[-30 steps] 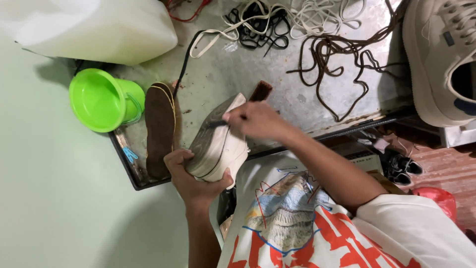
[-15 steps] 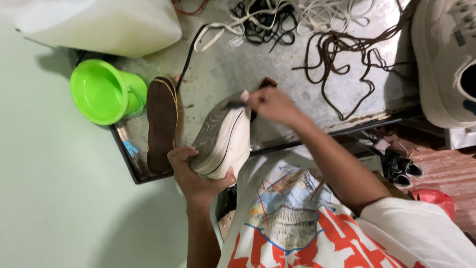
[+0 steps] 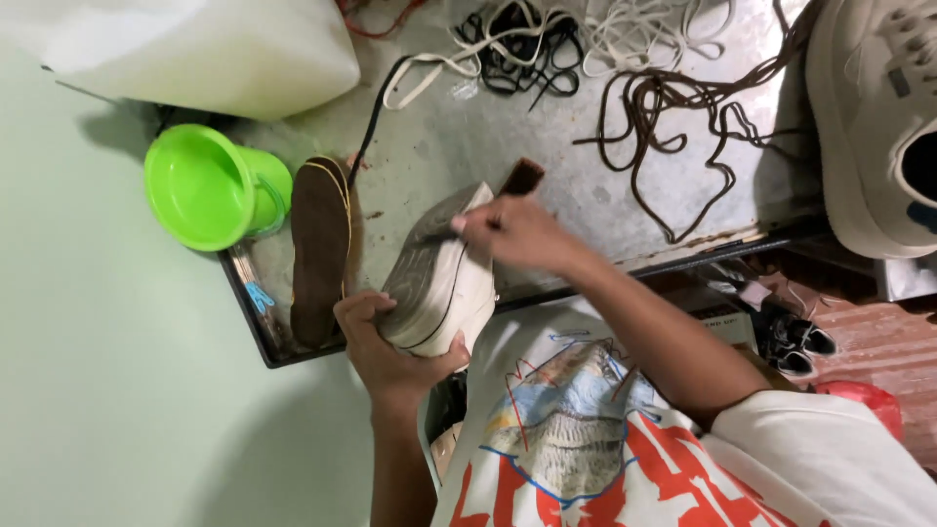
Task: Applying adhesive to the seam of a shoe using a small brush for repair purposes.
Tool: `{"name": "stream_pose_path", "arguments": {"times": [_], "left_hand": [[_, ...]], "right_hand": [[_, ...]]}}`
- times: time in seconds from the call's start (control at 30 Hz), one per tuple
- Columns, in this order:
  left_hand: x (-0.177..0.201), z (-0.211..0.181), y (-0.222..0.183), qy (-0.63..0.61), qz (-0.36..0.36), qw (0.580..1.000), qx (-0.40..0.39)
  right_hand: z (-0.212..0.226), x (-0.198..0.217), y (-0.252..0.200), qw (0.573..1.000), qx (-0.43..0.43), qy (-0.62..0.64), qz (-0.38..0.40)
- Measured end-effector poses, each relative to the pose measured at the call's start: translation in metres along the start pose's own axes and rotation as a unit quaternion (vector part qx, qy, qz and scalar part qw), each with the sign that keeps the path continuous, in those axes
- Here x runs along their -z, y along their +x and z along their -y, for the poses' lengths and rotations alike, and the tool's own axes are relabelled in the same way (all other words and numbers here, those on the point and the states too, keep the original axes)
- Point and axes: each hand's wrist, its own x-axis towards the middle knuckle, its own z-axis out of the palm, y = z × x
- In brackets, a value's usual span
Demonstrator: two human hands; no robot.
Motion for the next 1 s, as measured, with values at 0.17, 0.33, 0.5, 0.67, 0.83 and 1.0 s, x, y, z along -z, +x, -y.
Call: {"name": "stream_pose_path", "arguments": {"times": [0.17,0.33,0.5,0.67,0.83,1.0], "left_hand": [[-0.002,0.001,0.0,-0.019,-0.011,1.0,-0.006],[0.0,0.003,0.001,-0.023,-0.013,1.0,0.001],[0.0,0.002,0.004,-0.028,-0.008,1.0,0.009],[0.002,-0.003,0.002,-0.025,0.023,0.999,0.042],[0.002,0.003,-0.003,-0.015,0.01,0.999,0.043],[0.0,0.01,0.0,-0.067,-0.001,0.997,0.041]], "right_hand": [[-0.076,0.008,0.031,0.997,0.047,-0.026,-0.05],[-0.059,0.0,0.022,0.982,0.184,0.029,-0.027],[-0.128,0.02,0.063,0.953,0.181,-0.21,-0.125],[-0.084,-0.02,0.045,0.961,0.268,-0.05,-0.05],[-0.112,0.007,0.051,0.969,0.234,-0.044,-0.07],[-0.109,-0.034,0.048,0.971,0.224,-0.07,-0.041]]}}
